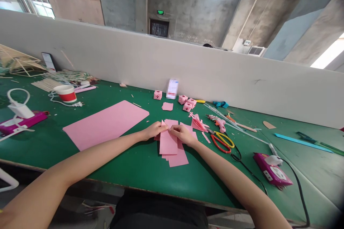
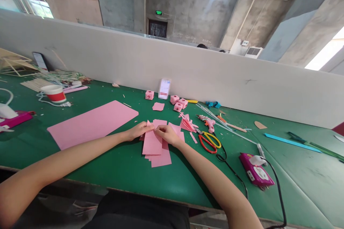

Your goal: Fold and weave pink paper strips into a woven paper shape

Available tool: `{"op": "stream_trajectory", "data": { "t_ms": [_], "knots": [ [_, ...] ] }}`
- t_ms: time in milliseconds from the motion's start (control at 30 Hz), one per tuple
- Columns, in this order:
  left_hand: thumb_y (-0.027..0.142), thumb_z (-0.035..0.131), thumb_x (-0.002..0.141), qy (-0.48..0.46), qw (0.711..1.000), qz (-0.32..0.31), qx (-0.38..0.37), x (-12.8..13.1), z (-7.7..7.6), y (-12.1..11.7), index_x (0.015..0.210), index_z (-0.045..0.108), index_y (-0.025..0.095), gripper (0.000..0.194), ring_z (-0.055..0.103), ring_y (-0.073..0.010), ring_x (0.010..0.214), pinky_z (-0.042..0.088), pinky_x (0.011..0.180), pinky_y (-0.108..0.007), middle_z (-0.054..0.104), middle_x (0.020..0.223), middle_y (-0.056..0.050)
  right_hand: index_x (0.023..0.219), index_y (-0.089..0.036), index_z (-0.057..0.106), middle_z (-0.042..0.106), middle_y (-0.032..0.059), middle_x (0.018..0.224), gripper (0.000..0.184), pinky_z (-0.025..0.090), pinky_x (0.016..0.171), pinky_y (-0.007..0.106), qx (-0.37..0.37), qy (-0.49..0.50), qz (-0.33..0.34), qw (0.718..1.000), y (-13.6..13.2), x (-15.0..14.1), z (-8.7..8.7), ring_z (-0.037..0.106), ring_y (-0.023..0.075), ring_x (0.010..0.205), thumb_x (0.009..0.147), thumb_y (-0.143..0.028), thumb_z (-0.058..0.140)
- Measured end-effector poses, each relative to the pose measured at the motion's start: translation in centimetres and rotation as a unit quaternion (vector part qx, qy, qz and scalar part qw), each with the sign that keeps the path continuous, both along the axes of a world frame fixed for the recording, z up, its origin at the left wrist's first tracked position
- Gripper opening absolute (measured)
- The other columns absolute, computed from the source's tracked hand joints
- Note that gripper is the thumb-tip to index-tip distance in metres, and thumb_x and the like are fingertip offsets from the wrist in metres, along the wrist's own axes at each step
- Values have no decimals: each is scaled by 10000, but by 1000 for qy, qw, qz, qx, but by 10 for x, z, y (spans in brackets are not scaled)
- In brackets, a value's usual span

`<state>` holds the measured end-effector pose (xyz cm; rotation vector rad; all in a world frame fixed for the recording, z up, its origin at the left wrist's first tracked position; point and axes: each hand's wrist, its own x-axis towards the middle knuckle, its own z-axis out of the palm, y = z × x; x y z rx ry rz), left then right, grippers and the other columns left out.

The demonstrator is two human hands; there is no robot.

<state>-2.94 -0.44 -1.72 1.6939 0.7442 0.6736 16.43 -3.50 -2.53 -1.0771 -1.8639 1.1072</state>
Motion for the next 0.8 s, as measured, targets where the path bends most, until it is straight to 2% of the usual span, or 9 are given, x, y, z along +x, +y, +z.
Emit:
{"op": "stream_trajectory", "data": {
  "t_ms": [133,300,533,667,800],
  "knots": [
    [558,559,823,-13,1000,7,3,0,-3,1,580,452,183,460,385,-111,520,274,503,-253,440,552,37,634,-184,469,395,-33,629,407,248,550,264,-2,-10,-10,1000,-1,0,1,332,116,581,862,-516,527],
    [557,527,846,-46,996,72,-11,0,-9,5,627,506,174,442,424,-122,542,297,522,-254,481,577,29,632,-187,448,397,-29,642,404,272,560,262,-7,-4,-22,1000,0,0,2,355,121,597,856,-514,527],
    [462,556,841,-38,999,21,5,-1,-6,4,612,473,179,374,423,-119,564,319,544,-247,475,597,35,628,-186,451,398,-31,635,393,255,545,262,-5,-17,-14,1000,-2,-1,3,338,116,586,858,-497,517],
    [451,550,836,-42,998,48,3,0,-6,3,592,434,185,379,398,-114,544,308,535,-247,436,572,42,630,-184,448,397,-30,643,368,266,552,260,-5,-11,-25,1000,-1,-1,3,349,117,595,863,-463,505],
    [461,557,832,-44,997,70,2,1,-6,2,635,499,177,350,445,-127,571,329,545,-249,495,601,30,630,-189,429,382,-29,645,367,285,553,255,-13,-2,-32,999,0,0,0,367,121,601,861,-467,496]
  ]
}}
